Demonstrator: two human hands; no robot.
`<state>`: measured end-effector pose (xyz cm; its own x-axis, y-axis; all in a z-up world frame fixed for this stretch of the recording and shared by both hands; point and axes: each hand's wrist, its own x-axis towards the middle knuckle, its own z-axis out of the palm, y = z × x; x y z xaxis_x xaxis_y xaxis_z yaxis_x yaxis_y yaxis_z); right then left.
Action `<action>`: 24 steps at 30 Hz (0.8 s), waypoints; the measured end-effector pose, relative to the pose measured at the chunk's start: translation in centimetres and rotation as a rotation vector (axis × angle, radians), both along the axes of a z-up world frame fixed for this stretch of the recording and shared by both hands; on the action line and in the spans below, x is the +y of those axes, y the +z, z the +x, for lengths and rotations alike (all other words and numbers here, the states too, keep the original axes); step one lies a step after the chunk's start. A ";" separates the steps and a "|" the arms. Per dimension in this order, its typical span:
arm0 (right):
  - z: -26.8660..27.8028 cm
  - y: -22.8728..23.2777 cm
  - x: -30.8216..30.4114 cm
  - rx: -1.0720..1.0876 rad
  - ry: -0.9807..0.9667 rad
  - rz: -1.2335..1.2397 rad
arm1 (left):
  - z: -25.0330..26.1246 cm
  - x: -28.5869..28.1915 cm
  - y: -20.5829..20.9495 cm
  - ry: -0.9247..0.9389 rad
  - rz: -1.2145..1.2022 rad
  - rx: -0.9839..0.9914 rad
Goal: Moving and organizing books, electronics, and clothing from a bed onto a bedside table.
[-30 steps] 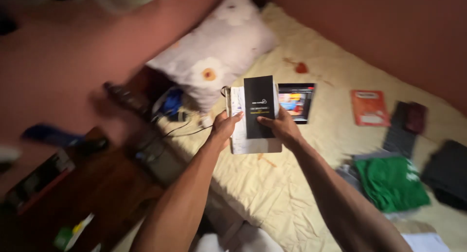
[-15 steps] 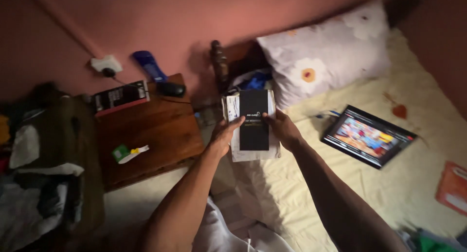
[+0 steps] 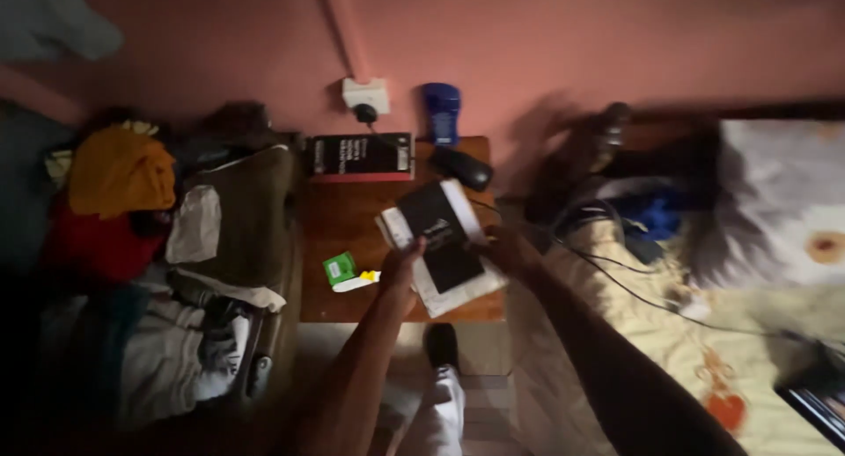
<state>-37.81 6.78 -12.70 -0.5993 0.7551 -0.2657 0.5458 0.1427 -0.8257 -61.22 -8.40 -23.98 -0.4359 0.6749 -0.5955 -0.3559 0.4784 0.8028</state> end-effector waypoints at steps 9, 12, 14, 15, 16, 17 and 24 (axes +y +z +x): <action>-17.9 -9.1 0.5 0.588 -0.391 -1.300 | -12.8 3.1 -1.1 0.647 0.354 -0.447; -24.1 -9.1 0.8 0.459 -0.518 -1.297 | -15.9 5.8 -7.2 0.758 0.399 -0.519; -26.5 -11.7 1.4 0.424 -0.489 -1.208 | -17.2 7.7 -8.8 0.874 0.293 -0.521; -26.1 -12.1 2.3 0.408 -0.498 -1.211 | -17.7 8.4 -10.5 0.880 0.281 -0.532; -26.9 -12.4 2.9 0.378 -0.503 -1.173 | -18.5 9.2 -12.0 0.896 0.287 -0.519; -27.9 -12.5 2.9 0.349 -0.508 -1.135 | -19.2 10.1 -13.3 0.912 0.293 -0.505; -32.4 -15.2 7.5 0.202 -0.504 -0.875 | -23.5 11.1 -12.5 0.847 0.131 -0.688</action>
